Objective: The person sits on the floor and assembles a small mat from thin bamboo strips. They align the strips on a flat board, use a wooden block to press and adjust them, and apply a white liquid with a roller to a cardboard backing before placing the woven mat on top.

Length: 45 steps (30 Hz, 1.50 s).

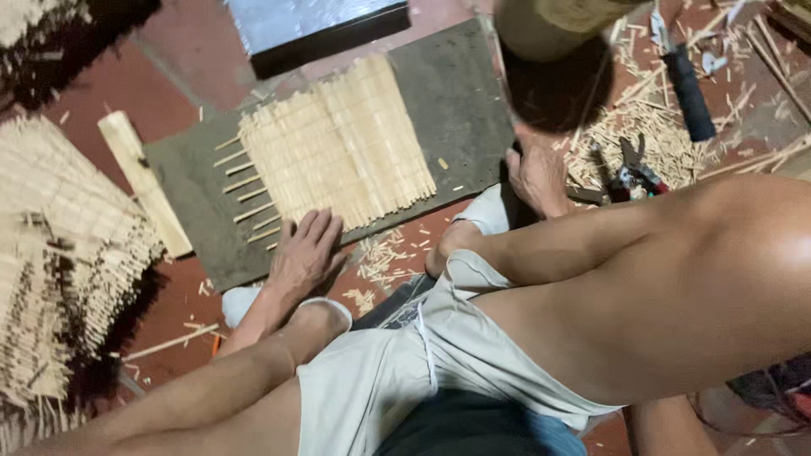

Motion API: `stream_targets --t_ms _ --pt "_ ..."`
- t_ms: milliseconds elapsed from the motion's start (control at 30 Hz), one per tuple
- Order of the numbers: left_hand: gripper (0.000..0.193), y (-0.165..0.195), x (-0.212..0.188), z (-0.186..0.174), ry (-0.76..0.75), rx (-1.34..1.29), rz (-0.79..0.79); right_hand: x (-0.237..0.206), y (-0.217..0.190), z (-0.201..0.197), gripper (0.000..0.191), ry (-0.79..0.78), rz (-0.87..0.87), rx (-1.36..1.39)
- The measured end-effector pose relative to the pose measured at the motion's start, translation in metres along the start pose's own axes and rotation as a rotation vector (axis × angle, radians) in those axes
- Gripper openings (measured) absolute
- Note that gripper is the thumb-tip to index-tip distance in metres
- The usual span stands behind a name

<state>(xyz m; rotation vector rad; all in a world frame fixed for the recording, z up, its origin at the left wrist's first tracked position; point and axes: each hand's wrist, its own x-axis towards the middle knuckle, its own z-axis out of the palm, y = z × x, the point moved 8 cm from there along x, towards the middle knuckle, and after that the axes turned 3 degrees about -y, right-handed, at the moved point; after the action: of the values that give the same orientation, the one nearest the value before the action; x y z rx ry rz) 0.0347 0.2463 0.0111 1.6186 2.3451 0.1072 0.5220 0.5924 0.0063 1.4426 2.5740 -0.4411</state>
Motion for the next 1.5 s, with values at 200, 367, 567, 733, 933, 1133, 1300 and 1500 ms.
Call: stream_targets --t_ms 200,367,567,733,933,1133,1300,1500 --pt "0.058 -0.009 0.003 -0.006 0.031 -0.001 0.069 0.042 -0.037 -0.026 0.048 0.056 -0.067 -0.02" --pt "0.049 -0.03 0.01 0.032 0.009 0.004 0.024 0.116 -0.153 -0.027 0.05 0.143 -0.349 0.055" --pt "0.054 -0.042 0.006 0.041 0.124 0.026 0.066 0.186 -0.268 0.01 0.053 0.036 -0.435 0.071" --pt "0.057 -0.04 0.003 0.036 0.146 0.099 0.091 0.225 -0.312 0.004 0.057 -0.098 -0.229 0.2" --pt "0.065 -0.031 0.005 0.02 0.116 0.019 0.077 0.242 -0.318 -0.011 0.06 -0.133 -0.052 0.09" --pt "0.058 -0.017 0.005 -0.028 0.193 0.218 0.11 0.264 -0.306 -0.034 0.056 -0.315 -0.141 0.4" --pt "0.074 -0.035 0.009 -0.104 0.161 0.103 0.153 0.274 -0.252 -0.079 0.049 -0.342 -0.036 0.609" --pt "0.069 -0.07 0.05 -0.205 0.151 -0.033 0.095 0.214 -0.256 -0.053 0.028 -0.284 -0.219 0.947"
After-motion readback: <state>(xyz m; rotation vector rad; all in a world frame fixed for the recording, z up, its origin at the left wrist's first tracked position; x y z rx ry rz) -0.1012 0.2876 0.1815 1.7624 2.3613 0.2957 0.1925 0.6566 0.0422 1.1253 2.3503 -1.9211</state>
